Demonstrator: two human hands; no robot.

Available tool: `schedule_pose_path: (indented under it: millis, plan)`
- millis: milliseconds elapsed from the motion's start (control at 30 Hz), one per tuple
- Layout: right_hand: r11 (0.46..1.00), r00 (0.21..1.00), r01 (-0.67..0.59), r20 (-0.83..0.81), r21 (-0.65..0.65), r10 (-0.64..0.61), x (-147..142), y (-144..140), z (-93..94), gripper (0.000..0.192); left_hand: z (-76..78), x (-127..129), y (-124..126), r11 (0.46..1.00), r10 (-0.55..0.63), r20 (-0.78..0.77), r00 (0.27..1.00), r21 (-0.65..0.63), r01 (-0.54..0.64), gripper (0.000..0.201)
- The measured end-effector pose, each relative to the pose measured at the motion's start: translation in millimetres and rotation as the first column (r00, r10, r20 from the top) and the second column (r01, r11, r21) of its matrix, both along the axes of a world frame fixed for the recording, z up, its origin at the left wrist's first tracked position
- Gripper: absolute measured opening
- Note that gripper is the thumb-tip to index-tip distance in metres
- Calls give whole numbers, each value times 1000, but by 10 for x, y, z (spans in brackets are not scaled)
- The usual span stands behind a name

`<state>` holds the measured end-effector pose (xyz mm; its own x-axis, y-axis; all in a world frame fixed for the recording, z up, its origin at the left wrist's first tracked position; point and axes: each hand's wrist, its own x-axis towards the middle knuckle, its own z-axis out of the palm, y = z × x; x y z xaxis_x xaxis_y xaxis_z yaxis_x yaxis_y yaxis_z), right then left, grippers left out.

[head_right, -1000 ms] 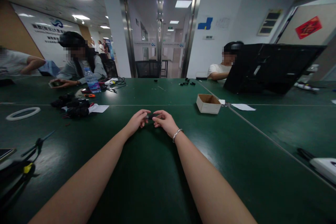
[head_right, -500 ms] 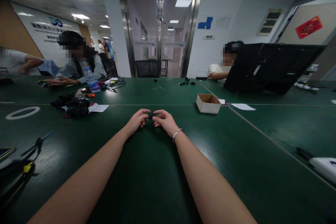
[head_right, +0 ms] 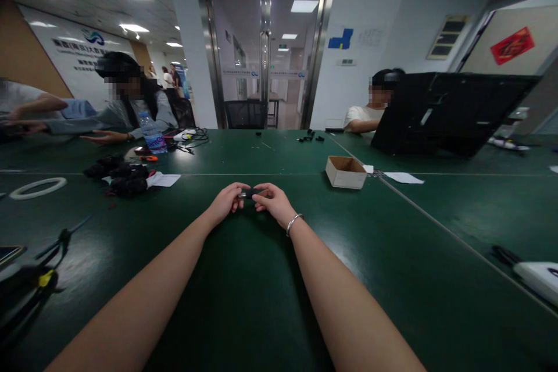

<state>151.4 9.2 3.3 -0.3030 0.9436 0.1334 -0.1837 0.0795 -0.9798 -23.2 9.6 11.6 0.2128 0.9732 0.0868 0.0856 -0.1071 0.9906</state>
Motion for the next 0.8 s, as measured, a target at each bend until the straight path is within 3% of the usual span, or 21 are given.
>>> schedule_pose_path:
  millis: [167, 800]
  plan:
    - [1000, 1000, 10, -10, 0, -10, 9, 6, -10, 38, -3, 0, -6, 999, 44, 5, 999, 11, -44, 29]
    - [1000, 1000, 1, -11, -7, -1, 7, 2, 1, 38, 19, 14, -20, 1000, 4, -17, 1000, 7, -3, 30]
